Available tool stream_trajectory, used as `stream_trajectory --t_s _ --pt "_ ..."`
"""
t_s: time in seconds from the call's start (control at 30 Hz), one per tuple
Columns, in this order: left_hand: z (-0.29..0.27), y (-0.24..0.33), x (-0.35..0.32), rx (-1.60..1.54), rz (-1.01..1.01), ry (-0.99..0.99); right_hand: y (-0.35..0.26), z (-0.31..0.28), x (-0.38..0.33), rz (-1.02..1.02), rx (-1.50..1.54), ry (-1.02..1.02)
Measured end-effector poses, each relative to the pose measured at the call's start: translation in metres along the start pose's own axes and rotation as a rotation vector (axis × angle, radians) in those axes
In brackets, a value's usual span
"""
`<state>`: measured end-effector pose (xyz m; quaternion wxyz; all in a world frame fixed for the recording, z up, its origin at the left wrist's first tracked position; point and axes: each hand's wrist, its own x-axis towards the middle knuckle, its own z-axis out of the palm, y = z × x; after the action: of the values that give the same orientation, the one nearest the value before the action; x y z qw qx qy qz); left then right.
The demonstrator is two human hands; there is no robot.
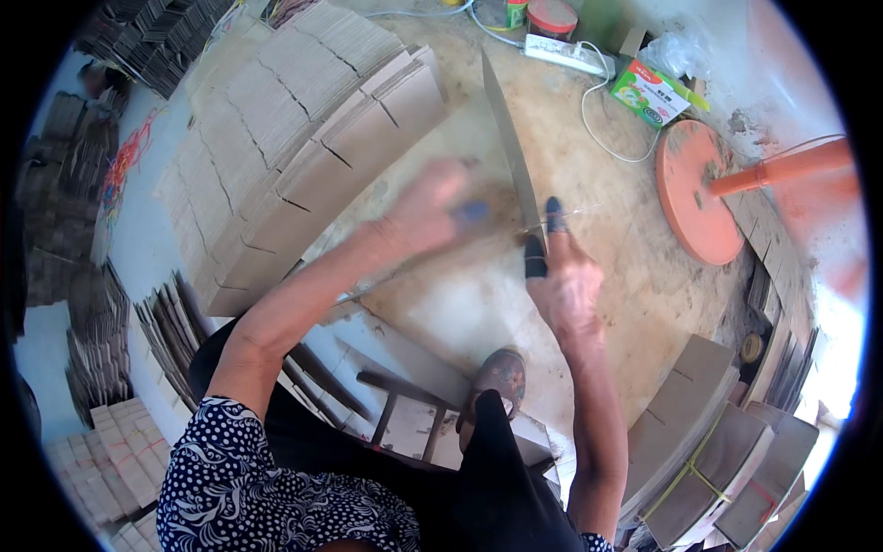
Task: The person sits at a low table and repeatedly inserts thin cardboard strips into pre-cut slots on a larger cardboard frame. They handle the strips one at a time, aligning and pushing them into place to form a grid-like structure.
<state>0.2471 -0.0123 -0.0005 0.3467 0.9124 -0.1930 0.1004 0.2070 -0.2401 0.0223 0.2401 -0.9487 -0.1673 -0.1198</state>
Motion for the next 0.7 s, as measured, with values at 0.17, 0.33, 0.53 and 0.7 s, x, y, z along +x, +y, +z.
stream_trajectory --t_s 0.17,0.33,0.53,0.7 --pt "-0.082 -0.084 0.005 0.964 -0.069 0.101 -0.014 -0.019 0.042 -0.204 -0.018 0.095" --pt "-0.13 -0.105 0.016 0.728 -0.207 0.078 -0.007 0.008 0.077 -0.115 -0.116 -0.174" --pt "-0.13 -0.082 0.008 0.382 -0.286 -0.153 -0.005 0.007 0.075 0.039 0.043 -0.352" --pt "-0.09 -0.083 -0.001 0.259 -0.153 -0.276 -0.049 -0.048 0.059 -0.13 0.322 -0.258"
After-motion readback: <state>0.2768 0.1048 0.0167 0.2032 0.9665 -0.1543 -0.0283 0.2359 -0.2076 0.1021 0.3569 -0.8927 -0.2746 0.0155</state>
